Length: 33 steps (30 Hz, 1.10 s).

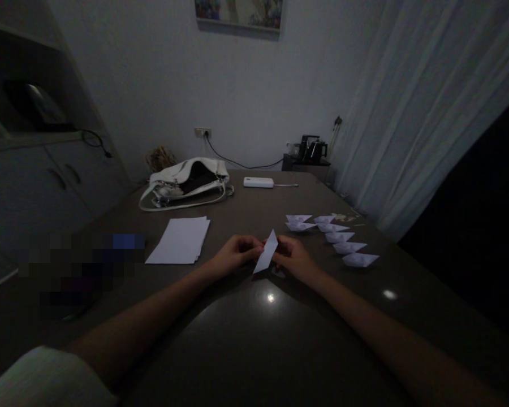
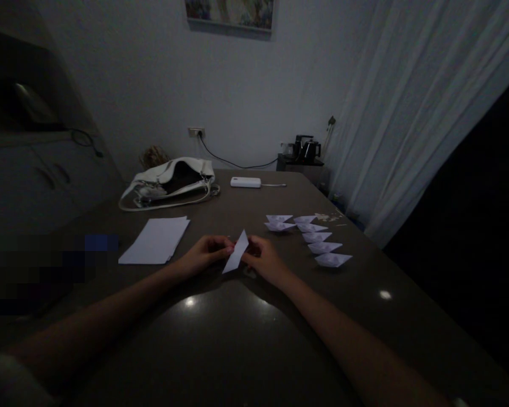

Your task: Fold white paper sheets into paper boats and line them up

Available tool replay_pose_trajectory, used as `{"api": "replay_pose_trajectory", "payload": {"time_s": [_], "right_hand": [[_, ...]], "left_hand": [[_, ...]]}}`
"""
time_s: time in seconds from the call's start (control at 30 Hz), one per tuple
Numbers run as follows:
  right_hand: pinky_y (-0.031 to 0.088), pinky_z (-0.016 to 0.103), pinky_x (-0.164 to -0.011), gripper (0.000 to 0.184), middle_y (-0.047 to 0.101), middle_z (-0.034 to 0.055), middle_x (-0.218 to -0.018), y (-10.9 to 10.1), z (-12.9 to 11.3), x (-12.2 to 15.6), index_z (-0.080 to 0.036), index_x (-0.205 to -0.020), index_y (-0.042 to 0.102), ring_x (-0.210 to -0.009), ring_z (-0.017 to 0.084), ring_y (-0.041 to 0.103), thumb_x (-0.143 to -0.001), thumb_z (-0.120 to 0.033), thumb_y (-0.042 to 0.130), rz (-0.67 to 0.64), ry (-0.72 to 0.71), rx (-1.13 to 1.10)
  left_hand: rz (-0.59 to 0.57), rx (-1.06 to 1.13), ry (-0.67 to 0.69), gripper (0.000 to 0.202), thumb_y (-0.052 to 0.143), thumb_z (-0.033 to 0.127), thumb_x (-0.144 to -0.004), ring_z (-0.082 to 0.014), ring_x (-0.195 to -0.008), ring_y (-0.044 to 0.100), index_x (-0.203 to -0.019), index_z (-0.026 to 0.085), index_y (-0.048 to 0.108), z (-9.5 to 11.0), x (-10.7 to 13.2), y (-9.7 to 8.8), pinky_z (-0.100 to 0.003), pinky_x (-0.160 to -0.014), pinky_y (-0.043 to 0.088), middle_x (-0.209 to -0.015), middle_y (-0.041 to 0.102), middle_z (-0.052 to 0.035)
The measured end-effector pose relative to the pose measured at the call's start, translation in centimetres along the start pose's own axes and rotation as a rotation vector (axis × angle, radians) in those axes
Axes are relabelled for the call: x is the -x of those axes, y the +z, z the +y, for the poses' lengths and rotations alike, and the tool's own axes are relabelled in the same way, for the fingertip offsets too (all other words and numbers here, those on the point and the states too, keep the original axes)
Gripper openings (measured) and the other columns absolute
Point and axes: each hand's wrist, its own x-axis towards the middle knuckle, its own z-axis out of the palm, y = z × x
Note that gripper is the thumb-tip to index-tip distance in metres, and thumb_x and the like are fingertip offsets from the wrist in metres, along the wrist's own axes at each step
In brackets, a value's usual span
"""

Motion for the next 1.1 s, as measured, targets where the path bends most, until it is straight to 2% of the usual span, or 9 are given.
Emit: {"api": "replay_pose_trajectory", "payload": {"time_s": [0.13, 0.27, 0.47, 0.6, 0.87, 1.1], "right_hand": [[0.043, 0.019, -0.044, 0.034, 0.063, 0.0041, -0.078, -0.33, 0.5, -0.35, -0.015, -0.094, 0.061, -0.06, 0.012, 0.057, -0.068, -0.034, 0.07, 0.019, 0.011, -0.07], [0.043, 0.019, -0.045, 0.033, 0.063, 0.004, -0.076, -0.5, 0.42, -0.43, -0.015, -0.091, 0.061, -0.06, 0.011, 0.057, -0.067, -0.034, 0.07, 0.013, 0.025, -0.081], [0.043, 0.019, -0.046, 0.034, 0.064, 0.004, -0.077, -0.45, -0.02, -0.33, -0.014, -0.092, 0.061, -0.06, 0.012, 0.057, -0.066, -0.032, 0.071, 0.027, 0.071, -0.103], [0.043, 0.019, -0.046, 0.035, 0.064, 0.0038, -0.076, -0.46, -0.17, -0.24, -0.014, -0.092, 0.062, -0.061, 0.012, 0.058, -0.064, -0.032, 0.072, 0.022, 0.08, -0.109], [0.043, 0.02, -0.048, 0.035, 0.066, 0.0062, -0.082, -0.52, -0.15, -0.22, -0.014, -0.095, 0.062, -0.063, 0.013, 0.059, -0.067, -0.033, 0.07, -0.012, 0.076, -0.087], [0.042, 0.02, -0.048, 0.039, 0.067, 0.007, -0.086, -0.73, 0.41, -0.46, -0.014, -0.099, 0.061, -0.064, 0.013, 0.059, -0.066, -0.033, 0.07, -0.038, 0.086, -0.069]], "left_hand": [[0.064, 0.035, 0.037, 0.027, 0.069, 0.034, -0.072, -0.0134, -0.069, 0.058, -0.086, 0.012, 0.062, 0.26, 0.04, 0.18, -0.025, -0.065, 0.044, -0.078, 0.064, -0.0031], [0.135, 0.0, 0.102, 0.022, 0.071, 0.03, -0.07, -0.0122, -0.068, 0.058, -0.08, 0.014, 0.06, 0.47, 0.17, 0.27, -0.023, -0.063, 0.044, -0.076, 0.063, -0.001], [0.121, -0.069, 0.064, 0.021, 0.068, 0.03, -0.072, -0.0156, -0.071, 0.062, -0.083, 0.012, 0.066, 0.54, 0.33, 0.32, -0.027, -0.068, 0.046, -0.079, 0.068, -0.0049], [0.132, -0.101, 0.047, 0.024, 0.068, 0.032, -0.073, -0.0167, -0.071, 0.062, -0.086, 0.012, 0.068, 0.45, 0.39, 0.32, -0.027, -0.066, 0.046, -0.081, 0.069, -0.0062], [0.076, -0.224, 0.134, 0.022, 0.065, 0.027, -0.076, -0.0138, -0.071, 0.057, -0.092, 0.013, 0.07, 0.44, 0.36, 0.06, -0.024, -0.062, 0.042, -0.084, 0.064, -0.0053], [0.023, -0.31, 0.189, 0.023, 0.067, 0.026, -0.074, -0.0102, -0.065, 0.052, -0.094, 0.015, 0.069, 0.37, 0.37, 0.19, -0.02, -0.057, 0.039, -0.079, 0.059, -0.0009]]}}
